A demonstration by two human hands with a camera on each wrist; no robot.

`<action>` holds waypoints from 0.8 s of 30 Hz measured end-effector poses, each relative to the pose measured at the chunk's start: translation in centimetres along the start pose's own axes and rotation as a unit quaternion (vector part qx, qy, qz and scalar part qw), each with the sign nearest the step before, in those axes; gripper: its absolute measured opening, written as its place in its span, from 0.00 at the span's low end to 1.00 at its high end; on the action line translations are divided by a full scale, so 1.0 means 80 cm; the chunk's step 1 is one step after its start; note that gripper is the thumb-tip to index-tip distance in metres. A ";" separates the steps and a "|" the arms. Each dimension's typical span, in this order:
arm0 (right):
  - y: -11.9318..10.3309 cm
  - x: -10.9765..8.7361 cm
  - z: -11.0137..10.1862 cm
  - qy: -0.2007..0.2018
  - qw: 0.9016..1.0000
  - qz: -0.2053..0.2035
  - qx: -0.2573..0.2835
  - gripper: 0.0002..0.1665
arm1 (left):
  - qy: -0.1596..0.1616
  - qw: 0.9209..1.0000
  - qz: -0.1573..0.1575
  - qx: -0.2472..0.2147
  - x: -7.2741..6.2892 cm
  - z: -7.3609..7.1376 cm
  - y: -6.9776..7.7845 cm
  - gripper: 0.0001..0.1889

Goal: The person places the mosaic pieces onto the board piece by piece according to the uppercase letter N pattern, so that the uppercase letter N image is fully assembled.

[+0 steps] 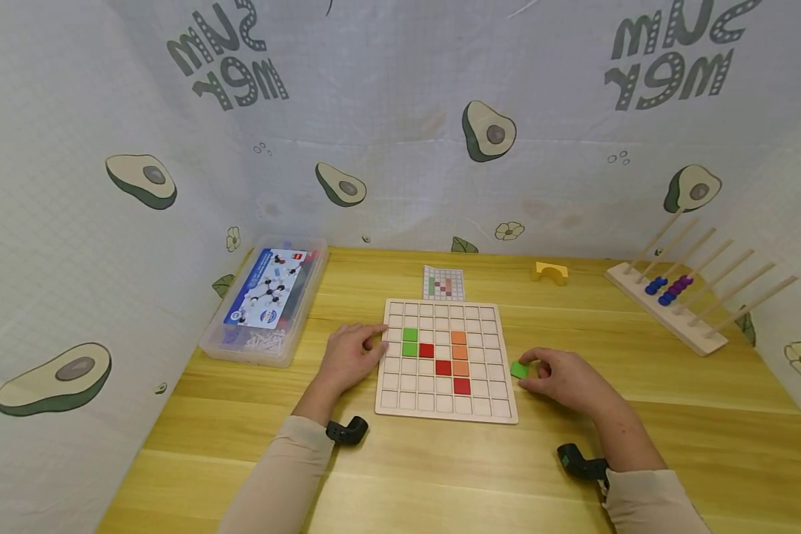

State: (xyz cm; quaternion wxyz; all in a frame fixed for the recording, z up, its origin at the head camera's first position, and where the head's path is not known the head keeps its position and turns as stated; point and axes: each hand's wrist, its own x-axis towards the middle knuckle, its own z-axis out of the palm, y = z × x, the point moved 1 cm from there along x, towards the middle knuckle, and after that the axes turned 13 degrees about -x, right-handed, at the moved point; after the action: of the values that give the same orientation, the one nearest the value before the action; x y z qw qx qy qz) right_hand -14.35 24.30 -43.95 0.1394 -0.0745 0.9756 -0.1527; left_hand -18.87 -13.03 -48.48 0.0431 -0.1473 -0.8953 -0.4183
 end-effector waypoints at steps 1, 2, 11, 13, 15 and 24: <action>0.000 0.000 0.000 0.000 1.000 0.001 -0.001 0.19 | 0.000 1.000 0.000 -0.001 0.000 0.000 0.000 0.18; 0.000 0.000 0.000 0.001 1.000 0.000 -0.001 0.19 | 0.001 1.000 0.000 -0.001 0.000 0.000 0.001 0.18; -0.001 -0.001 0.001 0.008 1.000 -0.006 -0.007 0.17 | 0.000 1.000 0.000 -0.001 0.000 0.000 0.000 0.18; 0.000 -0.001 0.001 0.009 1.000 -0.008 -0.008 0.16 | 0.002 1.000 0.002 0.001 0.001 0.001 -0.001 0.18; 0.000 0.000 0.001 0.008 1.000 -0.006 -0.010 0.16 | 0.002 1.000 0.002 0.005 0.001 0.001 -0.001 0.18; -0.007 0.002 -0.009 0.012 0.999 -0.018 -0.027 0.17 | 0.000 1.000 0.002 0.014 0.002 0.000 -0.001 0.18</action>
State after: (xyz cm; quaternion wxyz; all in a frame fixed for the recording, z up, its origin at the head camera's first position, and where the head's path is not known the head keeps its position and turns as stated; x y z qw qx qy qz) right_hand -14.64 23.94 -43.12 0.1230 -0.0937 0.9795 -0.1292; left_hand -19.03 -13.04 -48.50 0.0463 -0.1487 -0.9006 -0.4058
